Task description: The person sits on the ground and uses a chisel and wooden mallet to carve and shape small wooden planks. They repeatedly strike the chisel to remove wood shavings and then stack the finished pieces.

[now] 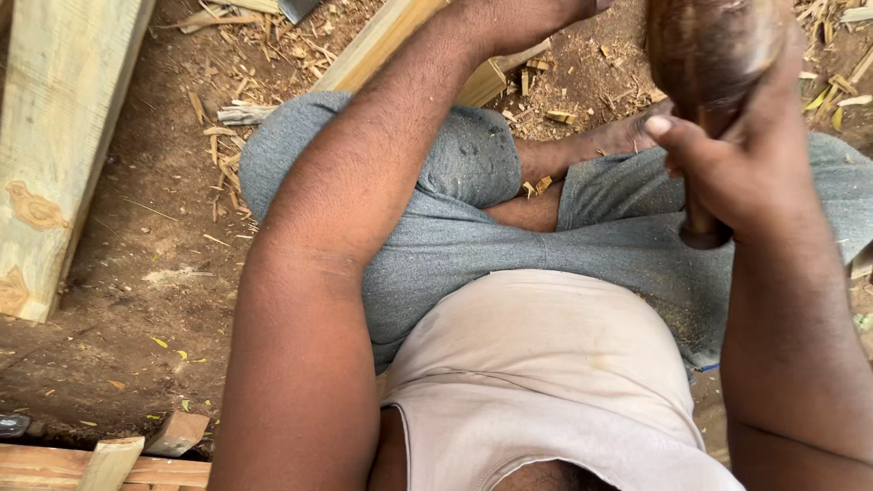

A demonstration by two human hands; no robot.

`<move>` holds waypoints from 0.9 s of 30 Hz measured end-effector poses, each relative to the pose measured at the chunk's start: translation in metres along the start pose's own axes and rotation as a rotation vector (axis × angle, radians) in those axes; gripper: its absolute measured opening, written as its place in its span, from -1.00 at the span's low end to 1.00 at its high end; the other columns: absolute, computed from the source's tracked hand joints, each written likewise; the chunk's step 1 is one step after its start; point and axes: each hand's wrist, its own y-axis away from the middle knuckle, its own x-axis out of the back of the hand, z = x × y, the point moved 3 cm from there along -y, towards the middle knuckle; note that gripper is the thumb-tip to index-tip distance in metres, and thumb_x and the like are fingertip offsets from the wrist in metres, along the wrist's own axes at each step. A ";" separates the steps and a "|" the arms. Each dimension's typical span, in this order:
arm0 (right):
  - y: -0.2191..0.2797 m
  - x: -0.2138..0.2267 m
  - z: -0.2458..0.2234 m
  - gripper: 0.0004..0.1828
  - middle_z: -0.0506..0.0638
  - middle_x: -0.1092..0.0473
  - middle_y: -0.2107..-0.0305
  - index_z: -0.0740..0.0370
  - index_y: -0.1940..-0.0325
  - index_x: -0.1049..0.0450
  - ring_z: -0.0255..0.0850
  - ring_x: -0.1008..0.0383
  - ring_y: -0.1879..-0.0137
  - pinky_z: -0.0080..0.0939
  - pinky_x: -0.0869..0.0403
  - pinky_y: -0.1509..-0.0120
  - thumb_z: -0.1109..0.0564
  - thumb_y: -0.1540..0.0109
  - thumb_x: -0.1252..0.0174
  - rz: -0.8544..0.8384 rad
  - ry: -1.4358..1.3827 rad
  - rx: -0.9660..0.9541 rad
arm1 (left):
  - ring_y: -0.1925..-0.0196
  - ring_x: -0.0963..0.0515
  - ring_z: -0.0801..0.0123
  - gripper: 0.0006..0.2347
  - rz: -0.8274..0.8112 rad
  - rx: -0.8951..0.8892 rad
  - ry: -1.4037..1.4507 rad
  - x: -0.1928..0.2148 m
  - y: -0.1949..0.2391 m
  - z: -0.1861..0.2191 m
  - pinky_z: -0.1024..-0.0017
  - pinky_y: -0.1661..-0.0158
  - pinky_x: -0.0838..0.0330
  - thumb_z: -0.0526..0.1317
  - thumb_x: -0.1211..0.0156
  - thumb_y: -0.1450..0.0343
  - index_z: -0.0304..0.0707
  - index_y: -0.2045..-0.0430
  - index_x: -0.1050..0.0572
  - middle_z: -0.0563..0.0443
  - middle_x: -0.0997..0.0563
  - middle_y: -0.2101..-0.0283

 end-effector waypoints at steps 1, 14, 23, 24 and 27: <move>-0.001 0.002 -0.004 -0.07 0.23 -0.30 -0.11 0.32 -0.59 0.17 -0.17 -0.52 0.10 -0.24 -0.59 0.20 0.32 -0.32 -0.29 -0.005 -0.030 -0.064 | 0.38 -0.72 0.46 -0.62 0.001 0.002 -0.001 0.000 0.001 0.000 0.39 0.37 -0.69 0.13 -0.04 -0.54 -0.21 0.15 -0.58 -0.03 -0.68 0.43; 0.065 0.036 0.049 -0.69 0.06 -0.35 0.30 0.42 -0.08 -0.38 -0.25 -0.45 0.29 -0.31 -0.49 0.16 0.09 -0.50 -0.24 0.263 -0.323 -0.039 | 0.39 -0.72 0.47 -0.61 -0.046 -0.002 -0.001 -0.022 -0.003 -0.002 0.40 0.38 -0.69 0.13 -0.02 -0.56 -0.21 0.14 -0.58 -0.04 -0.67 0.44; 0.027 0.013 0.029 -0.03 0.25 -0.33 -0.09 0.28 -0.61 0.20 -0.14 -0.49 0.12 -0.17 -0.59 0.14 0.24 -0.36 -0.35 -0.008 -0.048 -0.124 | 0.36 -0.72 0.47 -0.60 -0.056 0.043 -0.072 -0.008 0.016 0.014 0.36 0.38 -0.67 0.18 -0.09 -0.49 -0.15 0.17 -0.61 0.05 -0.68 0.42; 0.028 0.016 0.027 -0.02 0.21 -0.33 -0.08 0.25 -0.65 0.19 -0.20 -0.48 0.20 -0.23 -0.60 0.21 0.23 -0.37 -0.35 -0.004 -0.153 -0.190 | 0.35 -0.72 0.46 -0.60 -0.059 0.054 -0.072 -0.007 0.015 0.014 0.36 0.37 -0.67 0.19 -0.08 -0.50 -0.15 0.16 -0.61 0.04 -0.68 0.41; 0.045 0.017 0.021 0.00 0.20 -0.31 -0.05 0.30 -0.66 0.17 -0.20 -0.46 0.21 -0.22 -0.59 0.19 0.25 -0.35 -0.36 0.078 -0.249 -0.144 | 0.33 -0.73 0.45 -0.59 -0.047 0.055 -0.042 -0.010 0.007 0.012 0.37 0.36 -0.69 0.19 -0.07 -0.50 -0.15 0.12 -0.59 0.03 -0.68 0.40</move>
